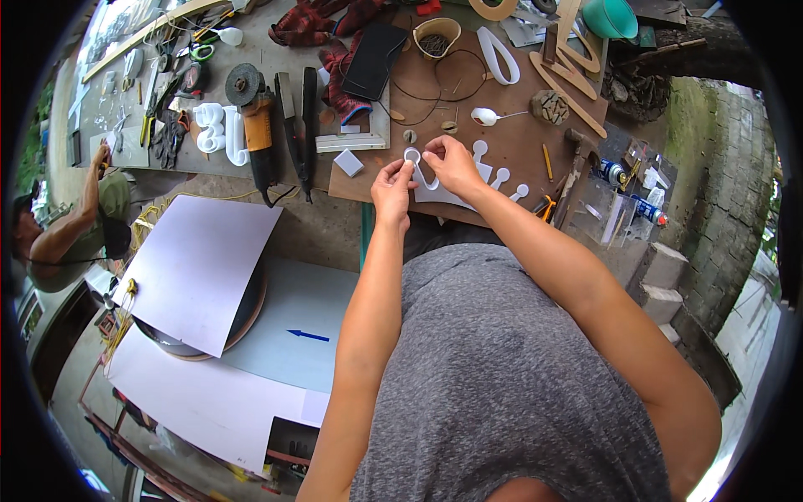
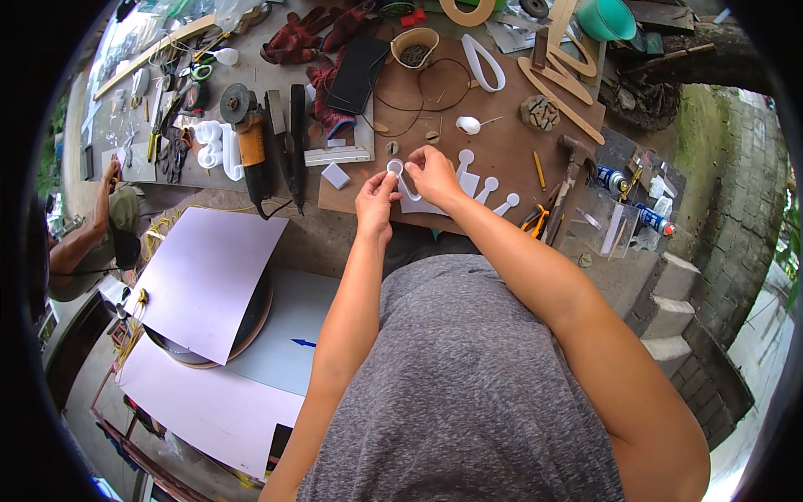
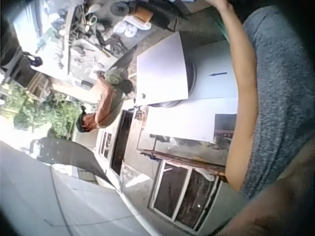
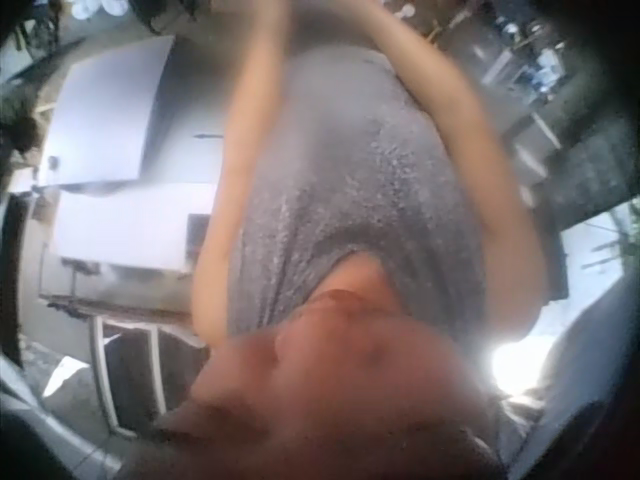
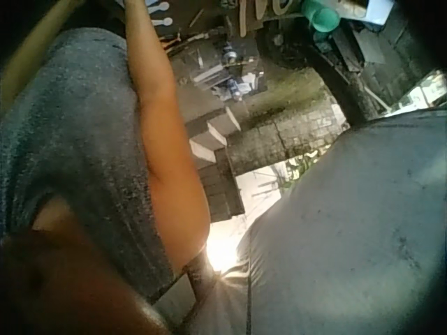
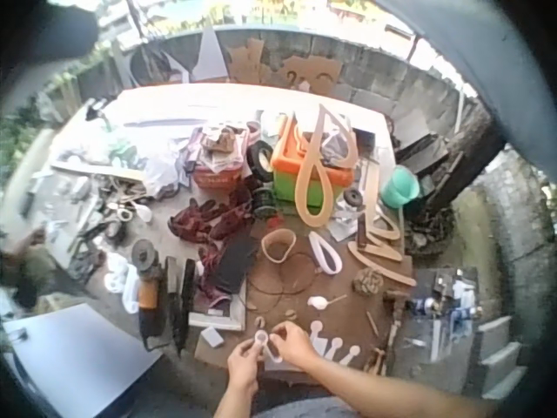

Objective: The recorder is gluing small cylindrical mounting tabs onto a crown-shaped plastic sign component.

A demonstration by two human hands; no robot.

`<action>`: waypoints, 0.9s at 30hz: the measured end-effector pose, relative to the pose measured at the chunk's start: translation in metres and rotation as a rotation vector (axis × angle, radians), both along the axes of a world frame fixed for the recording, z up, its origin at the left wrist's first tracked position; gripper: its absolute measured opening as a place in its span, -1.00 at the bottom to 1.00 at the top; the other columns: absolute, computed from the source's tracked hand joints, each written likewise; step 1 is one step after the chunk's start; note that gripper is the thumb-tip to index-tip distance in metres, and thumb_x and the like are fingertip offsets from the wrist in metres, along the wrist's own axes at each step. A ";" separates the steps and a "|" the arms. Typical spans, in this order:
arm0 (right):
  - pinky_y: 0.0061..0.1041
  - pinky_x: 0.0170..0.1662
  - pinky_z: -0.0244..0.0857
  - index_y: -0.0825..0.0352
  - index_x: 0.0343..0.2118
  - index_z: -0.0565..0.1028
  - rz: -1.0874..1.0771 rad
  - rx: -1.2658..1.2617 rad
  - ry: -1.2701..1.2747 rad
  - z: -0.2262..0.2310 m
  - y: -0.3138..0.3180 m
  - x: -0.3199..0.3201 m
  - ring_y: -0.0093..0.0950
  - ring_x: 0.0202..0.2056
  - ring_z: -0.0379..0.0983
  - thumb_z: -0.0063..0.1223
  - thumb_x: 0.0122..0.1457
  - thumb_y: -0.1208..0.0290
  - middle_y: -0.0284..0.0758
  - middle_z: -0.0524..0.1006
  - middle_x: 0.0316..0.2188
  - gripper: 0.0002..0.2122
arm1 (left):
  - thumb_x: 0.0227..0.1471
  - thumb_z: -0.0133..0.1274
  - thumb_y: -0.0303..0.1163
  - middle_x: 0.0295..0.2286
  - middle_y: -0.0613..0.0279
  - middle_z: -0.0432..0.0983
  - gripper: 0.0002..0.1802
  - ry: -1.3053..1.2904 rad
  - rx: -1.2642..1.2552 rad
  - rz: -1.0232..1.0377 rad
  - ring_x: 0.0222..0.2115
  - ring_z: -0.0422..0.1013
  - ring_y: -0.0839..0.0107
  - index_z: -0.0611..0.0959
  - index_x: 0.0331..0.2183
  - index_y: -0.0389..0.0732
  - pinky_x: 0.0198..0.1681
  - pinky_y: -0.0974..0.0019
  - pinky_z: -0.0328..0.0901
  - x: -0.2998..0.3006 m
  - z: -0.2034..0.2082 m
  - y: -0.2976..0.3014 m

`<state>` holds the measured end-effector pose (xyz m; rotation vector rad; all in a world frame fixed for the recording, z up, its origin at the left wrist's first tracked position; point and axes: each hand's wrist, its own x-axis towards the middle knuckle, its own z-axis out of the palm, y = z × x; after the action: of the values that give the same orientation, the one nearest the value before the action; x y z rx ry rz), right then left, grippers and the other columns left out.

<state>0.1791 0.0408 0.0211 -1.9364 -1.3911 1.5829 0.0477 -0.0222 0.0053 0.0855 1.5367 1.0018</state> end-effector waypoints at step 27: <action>-0.18 -0.05 0.29 0.31 -0.26 0.56 0.086 0.064 -0.109 -0.011 -0.010 0.002 -0.21 -0.11 0.47 0.33 -0.08 0.24 -0.21 0.61 -0.26 -0.66 | 0.07 0.26 -0.21 -0.35 0.37 0.57 -0.60 0.015 -0.028 -0.031 -0.52 0.43 0.65 0.56 -0.11 -0.20 -0.49 0.62 0.15 0.000 -0.004 0.000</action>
<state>0.1814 0.0307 0.0104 -1.9770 -1.5677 1.4694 0.0480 -0.0226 0.0014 0.0972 1.5583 0.9565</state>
